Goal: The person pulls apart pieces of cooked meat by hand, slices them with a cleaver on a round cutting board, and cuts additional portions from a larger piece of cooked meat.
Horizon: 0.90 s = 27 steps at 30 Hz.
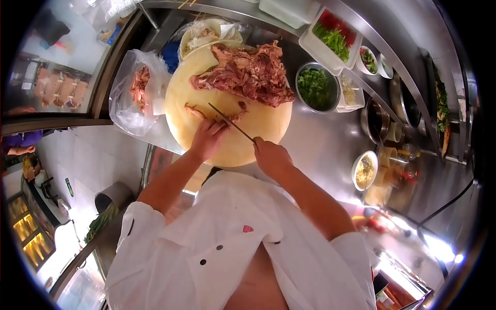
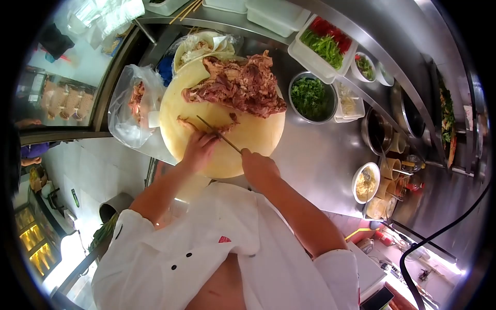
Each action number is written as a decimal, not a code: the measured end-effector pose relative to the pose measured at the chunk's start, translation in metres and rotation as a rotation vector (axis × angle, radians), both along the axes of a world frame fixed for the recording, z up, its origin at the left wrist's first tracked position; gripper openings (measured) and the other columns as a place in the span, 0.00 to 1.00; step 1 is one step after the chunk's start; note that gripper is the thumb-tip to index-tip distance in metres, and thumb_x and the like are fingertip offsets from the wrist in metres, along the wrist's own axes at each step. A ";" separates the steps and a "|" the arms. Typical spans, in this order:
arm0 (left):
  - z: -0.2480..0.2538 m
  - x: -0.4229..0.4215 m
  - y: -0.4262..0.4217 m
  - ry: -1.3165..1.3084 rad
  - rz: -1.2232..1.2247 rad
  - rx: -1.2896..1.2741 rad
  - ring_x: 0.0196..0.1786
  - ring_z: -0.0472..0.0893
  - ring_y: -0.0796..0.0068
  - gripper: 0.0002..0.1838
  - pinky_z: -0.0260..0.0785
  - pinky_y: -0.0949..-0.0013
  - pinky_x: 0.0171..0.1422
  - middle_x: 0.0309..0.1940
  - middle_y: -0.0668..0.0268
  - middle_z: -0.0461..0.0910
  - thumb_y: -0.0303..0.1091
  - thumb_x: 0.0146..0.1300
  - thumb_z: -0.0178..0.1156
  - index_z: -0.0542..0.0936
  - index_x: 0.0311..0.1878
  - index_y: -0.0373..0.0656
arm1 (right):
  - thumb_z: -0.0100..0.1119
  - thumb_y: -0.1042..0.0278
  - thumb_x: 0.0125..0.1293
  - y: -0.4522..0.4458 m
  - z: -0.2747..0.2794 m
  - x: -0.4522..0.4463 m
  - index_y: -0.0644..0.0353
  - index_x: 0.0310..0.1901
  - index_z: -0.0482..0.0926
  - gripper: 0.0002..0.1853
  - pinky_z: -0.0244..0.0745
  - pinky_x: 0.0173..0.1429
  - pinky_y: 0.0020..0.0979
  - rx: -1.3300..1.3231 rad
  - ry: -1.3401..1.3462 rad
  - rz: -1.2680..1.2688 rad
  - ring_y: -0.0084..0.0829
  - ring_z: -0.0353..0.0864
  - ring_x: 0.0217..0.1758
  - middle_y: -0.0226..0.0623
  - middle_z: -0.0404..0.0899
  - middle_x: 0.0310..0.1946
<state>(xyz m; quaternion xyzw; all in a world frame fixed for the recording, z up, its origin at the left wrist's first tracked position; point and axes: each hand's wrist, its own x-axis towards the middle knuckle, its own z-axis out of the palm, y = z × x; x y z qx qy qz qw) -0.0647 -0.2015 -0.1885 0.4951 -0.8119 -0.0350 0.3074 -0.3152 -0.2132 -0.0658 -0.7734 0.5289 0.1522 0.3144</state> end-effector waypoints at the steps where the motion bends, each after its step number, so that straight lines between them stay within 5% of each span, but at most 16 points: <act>1: -0.002 0.000 0.001 0.032 0.010 -0.004 0.54 0.80 0.58 0.18 0.76 0.54 0.62 0.50 0.65 0.84 0.24 0.57 0.68 0.89 0.52 0.46 | 0.49 0.63 0.83 0.000 0.021 0.002 0.60 0.57 0.73 0.11 0.87 0.49 0.51 0.035 0.030 0.006 0.54 0.91 0.44 0.53 0.87 0.42; 11: -0.010 0.006 0.008 0.071 -0.015 0.071 0.51 0.81 0.55 0.15 0.78 0.54 0.59 0.48 0.62 0.83 0.22 0.58 0.67 0.86 0.49 0.41 | 0.44 0.57 0.87 0.001 -0.027 0.010 0.62 0.56 0.73 0.16 0.85 0.45 0.54 -0.056 -0.066 0.039 0.56 0.89 0.39 0.53 0.87 0.39; 14: -0.002 0.009 0.004 0.091 -0.018 0.006 0.51 0.81 0.55 0.14 0.79 0.56 0.59 0.48 0.62 0.83 0.21 0.58 0.68 0.86 0.48 0.41 | 0.52 0.69 0.79 0.007 0.008 0.010 0.63 0.54 0.72 0.09 0.87 0.49 0.53 0.072 0.003 0.022 0.57 0.91 0.44 0.53 0.87 0.43; 17: -0.004 0.010 0.009 0.118 -0.019 0.014 0.52 0.82 0.55 0.14 0.79 0.57 0.59 0.47 0.62 0.84 0.21 0.57 0.69 0.86 0.47 0.41 | 0.51 0.68 0.79 0.017 -0.002 0.013 0.63 0.53 0.73 0.09 0.87 0.48 0.54 0.032 -0.012 0.025 0.57 0.91 0.43 0.53 0.87 0.42; 20: -0.007 0.011 0.008 0.117 -0.013 0.038 0.53 0.82 0.56 0.14 0.80 0.57 0.60 0.47 0.62 0.84 0.21 0.57 0.69 0.87 0.48 0.41 | 0.44 0.56 0.87 0.012 -0.037 0.026 0.61 0.54 0.74 0.16 0.84 0.46 0.56 -0.007 0.008 0.012 0.58 0.88 0.41 0.52 0.87 0.35; 27: 0.029 0.018 0.013 -0.031 -0.026 0.002 0.56 0.83 0.58 0.17 0.79 0.58 0.64 0.53 0.66 0.86 0.22 0.58 0.67 0.87 0.52 0.42 | 0.46 0.55 0.85 0.009 -0.033 0.007 0.59 0.49 0.75 0.15 0.82 0.44 0.57 -0.075 -0.132 -0.088 0.57 0.87 0.38 0.54 0.86 0.34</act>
